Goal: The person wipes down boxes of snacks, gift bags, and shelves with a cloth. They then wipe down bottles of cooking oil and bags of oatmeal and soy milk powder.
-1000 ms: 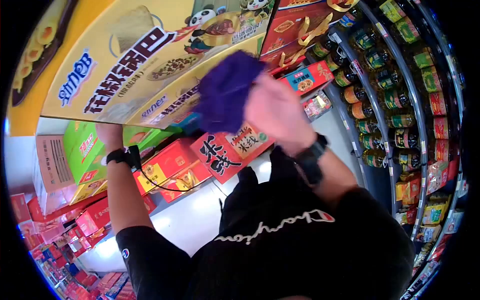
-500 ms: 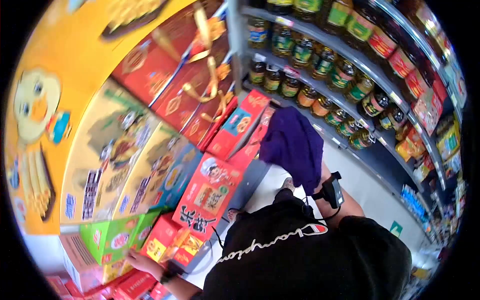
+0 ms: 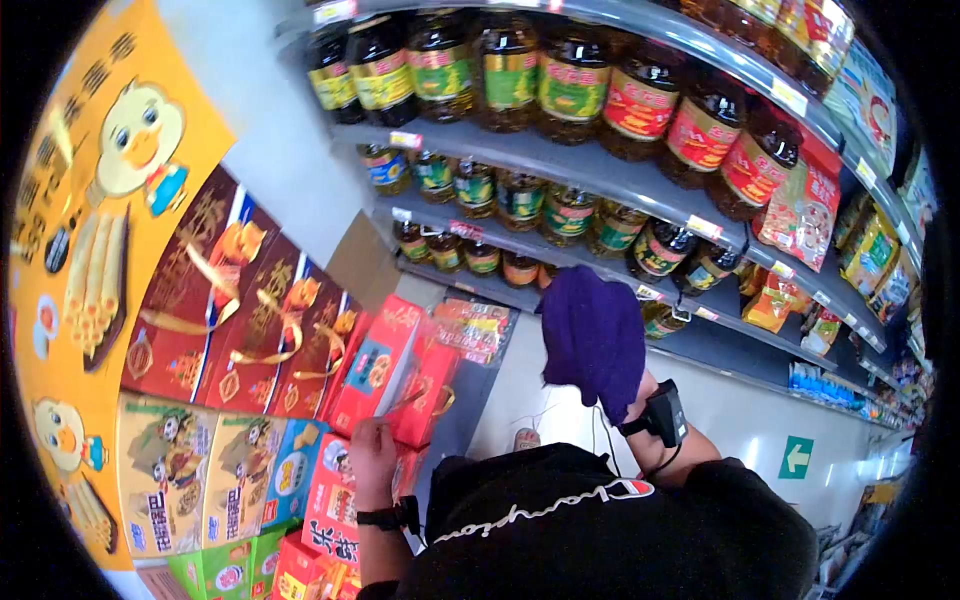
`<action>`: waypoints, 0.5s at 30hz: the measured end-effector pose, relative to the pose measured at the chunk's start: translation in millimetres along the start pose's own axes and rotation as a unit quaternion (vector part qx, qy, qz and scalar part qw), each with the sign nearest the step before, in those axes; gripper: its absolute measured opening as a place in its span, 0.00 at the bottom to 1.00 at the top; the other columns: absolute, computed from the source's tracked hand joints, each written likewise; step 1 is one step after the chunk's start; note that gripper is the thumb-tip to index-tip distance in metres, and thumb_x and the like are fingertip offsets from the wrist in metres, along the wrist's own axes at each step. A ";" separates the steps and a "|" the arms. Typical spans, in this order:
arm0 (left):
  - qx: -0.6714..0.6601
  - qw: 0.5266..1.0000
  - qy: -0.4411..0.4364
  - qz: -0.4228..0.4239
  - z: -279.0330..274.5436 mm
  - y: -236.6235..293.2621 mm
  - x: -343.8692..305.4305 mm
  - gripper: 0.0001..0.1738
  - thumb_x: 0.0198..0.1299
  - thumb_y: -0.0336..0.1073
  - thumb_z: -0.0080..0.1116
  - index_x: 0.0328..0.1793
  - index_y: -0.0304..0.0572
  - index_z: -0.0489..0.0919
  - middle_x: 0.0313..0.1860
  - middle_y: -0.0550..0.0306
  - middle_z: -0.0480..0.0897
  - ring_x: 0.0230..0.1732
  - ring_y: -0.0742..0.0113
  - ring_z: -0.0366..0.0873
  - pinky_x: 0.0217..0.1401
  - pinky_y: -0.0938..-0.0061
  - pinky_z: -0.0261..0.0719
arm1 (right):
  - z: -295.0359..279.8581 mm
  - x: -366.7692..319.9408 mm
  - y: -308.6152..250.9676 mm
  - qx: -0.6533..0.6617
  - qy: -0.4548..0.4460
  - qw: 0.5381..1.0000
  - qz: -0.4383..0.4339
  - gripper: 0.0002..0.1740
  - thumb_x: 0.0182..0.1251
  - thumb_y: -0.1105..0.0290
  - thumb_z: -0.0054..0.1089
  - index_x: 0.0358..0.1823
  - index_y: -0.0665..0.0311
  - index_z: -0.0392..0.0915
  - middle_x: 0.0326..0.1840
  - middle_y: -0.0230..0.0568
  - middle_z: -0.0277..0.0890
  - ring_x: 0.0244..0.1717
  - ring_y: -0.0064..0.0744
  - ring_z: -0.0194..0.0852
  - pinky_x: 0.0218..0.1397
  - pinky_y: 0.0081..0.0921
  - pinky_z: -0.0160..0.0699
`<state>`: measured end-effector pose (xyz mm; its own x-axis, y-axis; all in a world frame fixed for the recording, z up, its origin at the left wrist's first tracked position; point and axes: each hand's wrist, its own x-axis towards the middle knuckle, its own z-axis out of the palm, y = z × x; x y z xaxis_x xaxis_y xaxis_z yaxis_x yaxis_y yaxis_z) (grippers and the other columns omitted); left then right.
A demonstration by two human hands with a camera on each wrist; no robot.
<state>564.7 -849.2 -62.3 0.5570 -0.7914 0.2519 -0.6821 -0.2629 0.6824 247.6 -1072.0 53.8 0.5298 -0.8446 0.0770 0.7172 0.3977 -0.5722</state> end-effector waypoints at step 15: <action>-0.050 0.971 -0.175 0.153 187.4 85.5 237.3 0.06 0.64 0.31 0.55 0.43 0.37 0.80 0.38 0.42 0.82 0.41 0.41 0.81 0.45 0.55 0.80 | -145.4 71.2 -42.8 0.135 -0.160 0.977 0.031 0.26 0.81 0.60 0.38 0.70 0.69 0.67 0.64 0.55 0.74 0.59 0.49 0.76 0.54 0.37 0.78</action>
<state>549.8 -1162.8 -72.8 0.1278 -0.9678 0.2167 -0.7312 0.0557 0.6799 188.8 -1201.3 -34.9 0.6595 -0.6779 0.3249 0.7496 0.5606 -0.3518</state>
